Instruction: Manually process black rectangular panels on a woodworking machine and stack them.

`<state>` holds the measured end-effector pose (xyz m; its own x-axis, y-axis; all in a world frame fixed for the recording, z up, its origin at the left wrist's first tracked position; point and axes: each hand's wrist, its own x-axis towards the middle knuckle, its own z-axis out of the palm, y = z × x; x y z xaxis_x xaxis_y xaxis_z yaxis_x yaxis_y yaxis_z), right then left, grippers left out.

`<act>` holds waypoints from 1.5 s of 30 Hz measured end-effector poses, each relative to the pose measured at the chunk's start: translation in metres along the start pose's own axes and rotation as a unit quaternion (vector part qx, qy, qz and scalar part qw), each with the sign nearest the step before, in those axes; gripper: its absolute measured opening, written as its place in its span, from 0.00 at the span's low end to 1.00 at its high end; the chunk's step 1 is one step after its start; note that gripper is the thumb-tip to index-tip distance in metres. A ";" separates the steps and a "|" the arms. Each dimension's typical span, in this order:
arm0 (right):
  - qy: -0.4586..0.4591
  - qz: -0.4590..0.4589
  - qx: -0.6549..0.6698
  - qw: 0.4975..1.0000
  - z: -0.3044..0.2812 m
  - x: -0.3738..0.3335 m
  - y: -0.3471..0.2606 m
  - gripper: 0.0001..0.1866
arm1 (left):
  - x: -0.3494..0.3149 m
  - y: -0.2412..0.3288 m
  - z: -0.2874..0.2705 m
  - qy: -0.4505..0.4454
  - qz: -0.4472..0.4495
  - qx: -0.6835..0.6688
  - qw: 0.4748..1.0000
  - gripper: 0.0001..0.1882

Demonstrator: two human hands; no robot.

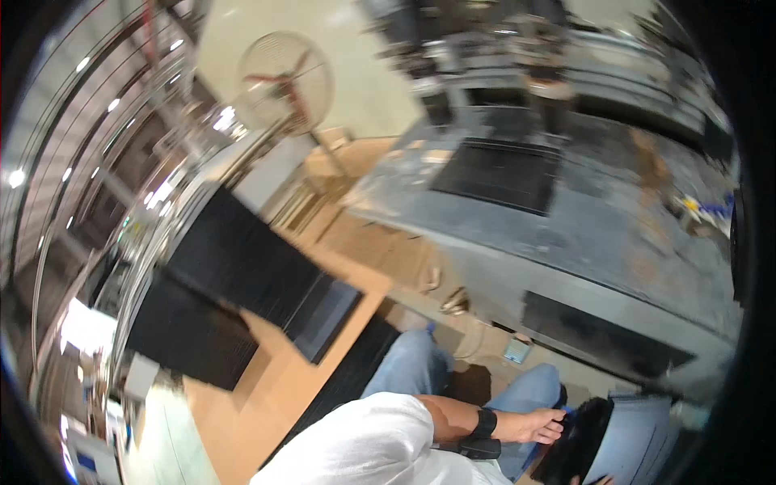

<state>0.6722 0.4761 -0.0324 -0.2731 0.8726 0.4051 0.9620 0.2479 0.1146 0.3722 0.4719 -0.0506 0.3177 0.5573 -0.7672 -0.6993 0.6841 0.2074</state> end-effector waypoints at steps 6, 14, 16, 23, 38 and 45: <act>0.033 -0.006 0.023 0.999 0.017 -0.013 -0.027 0.32 | -0.124 0.035 -0.038 -0.030 0.196 -0.006 0.980 0.22; 0.003 0.090 0.324 0.942 -0.129 0.027 -0.039 0.22 | -0.290 0.119 -0.068 0.053 0.531 0.335 0.776 0.17; 0.009 0.035 0.233 0.972 -0.153 0.034 -0.023 0.24 | -0.311 0.170 -0.075 0.262 0.660 0.431 0.557 0.17; 0.159 -0.193 0.306 0.918 -0.272 0.125 -0.142 0.25 | -0.328 0.336 -0.117 0.445 0.513 0.658 0.326 0.40; 0.166 -0.420 0.271 0.850 -0.183 0.350 -0.432 0.20 | -0.396 0.133 -0.193 0.417 0.632 0.642 0.117 0.22; 0.048 -0.443 0.300 0.844 -0.119 0.392 -0.486 0.21 | -0.476 -0.024 -0.212 0.599 0.485 0.589 0.244 0.26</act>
<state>0.0976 0.6474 0.1786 -0.8555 0.2017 0.4770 0.1992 0.9783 -0.0563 0.1020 0.0906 0.1806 -0.5390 0.6711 0.5090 0.8195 0.5574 0.1330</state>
